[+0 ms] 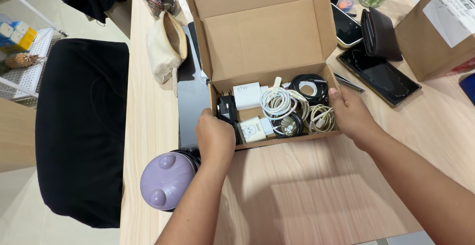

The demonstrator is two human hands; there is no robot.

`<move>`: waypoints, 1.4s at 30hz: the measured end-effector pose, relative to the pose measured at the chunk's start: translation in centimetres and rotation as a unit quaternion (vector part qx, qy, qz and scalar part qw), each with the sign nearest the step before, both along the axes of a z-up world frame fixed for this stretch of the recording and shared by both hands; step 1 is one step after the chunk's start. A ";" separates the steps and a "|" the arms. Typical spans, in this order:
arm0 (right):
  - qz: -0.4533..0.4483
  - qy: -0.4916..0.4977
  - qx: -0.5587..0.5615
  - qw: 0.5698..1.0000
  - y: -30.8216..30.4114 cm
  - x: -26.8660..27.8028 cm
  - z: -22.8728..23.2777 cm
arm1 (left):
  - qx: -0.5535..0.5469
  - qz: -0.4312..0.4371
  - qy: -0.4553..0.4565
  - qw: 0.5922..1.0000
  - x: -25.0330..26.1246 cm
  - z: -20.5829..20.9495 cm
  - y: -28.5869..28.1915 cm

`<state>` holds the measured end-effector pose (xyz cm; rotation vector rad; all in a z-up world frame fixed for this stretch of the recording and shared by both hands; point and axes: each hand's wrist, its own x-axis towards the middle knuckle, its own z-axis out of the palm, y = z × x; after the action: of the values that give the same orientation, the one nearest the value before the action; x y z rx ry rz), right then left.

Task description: The person coils a white USB cable by hand and places it into a cardboard box containing various electronic adapters and wires. They wrap a black power cord around the base of a purple electronic device, place the device on the table, and then move a black wallet.

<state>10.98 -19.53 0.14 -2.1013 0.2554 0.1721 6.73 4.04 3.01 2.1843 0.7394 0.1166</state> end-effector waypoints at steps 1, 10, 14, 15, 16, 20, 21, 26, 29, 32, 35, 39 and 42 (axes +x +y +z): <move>0.000 -0.005 -0.006 1.000 0.1 -0.1 0.1 | 0.002 -0.003 -0.003 1.000 0.0 0.0 0.0; 0.014 0.015 -0.004 1.000 0.0 -0.1 0.2 | -0.003 -0.010 -0.012 1.000 -1.3 0.2 0.0; 0.030 -0.074 -0.140 0.987 0.3 -0.5 0.6 | 0.009 -0.028 -0.066 0.997 -1.8 0.8 -0.5; 0.057 -0.176 -0.203 0.962 0.5 -0.8 0.7 | 0.017 -0.039 -0.099 0.994 -2.0 0.9 -0.7; 0.085 -0.274 -0.262 0.922 0.7 -1.2 0.8 | 0.067 -0.068 -0.148 0.984 -2.2 0.9 -0.9; 0.137 -0.350 -0.328 0.867 2.5 -3.4 1.5 | 0.216 -0.175 -0.213 0.937 -3.1 0.4 -1.3; 0.146 -0.350 -0.339 0.861 2.9 -4.2 1.6 | 0.241 -0.200 -0.199 0.929 -3.2 0.2 -1.3; 0.165 -0.329 -0.365 0.855 3.3 -6.2 1.5 | 0.279 -0.233 -0.219 0.905 -4.7 -0.8 -2.0; 0.178 -0.318 -0.366 0.856 2.9 -6.6 1.0 | 0.283 -0.253 -0.209 0.901 -5.6 -1.4 -2.4; 0.184 -0.312 -0.362 0.859 2.7 -6.6 0.8 | 0.288 -0.255 -0.201 0.901 -5.7 -1.9 -2.7; 0.188 -0.312 -0.358 0.860 2.6 -6.6 0.6 | 0.296 -0.255 -0.190 0.901 -5.7 -2.3 -2.7; 0.186 -0.309 -0.355 0.863 2.6 -6.7 0.6 | 0.305 -0.260 -0.175 0.899 -5.7 -2.4 -2.7; 0.185 -0.310 -0.354 0.863 2.7 -6.7 0.7 | 0.305 -0.259 -0.170 0.900 -5.6 -2.3 -2.8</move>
<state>4.32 -16.81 0.87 -2.7808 -0.5670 -0.4462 1.09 1.24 0.76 2.7707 -0.1238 0.4946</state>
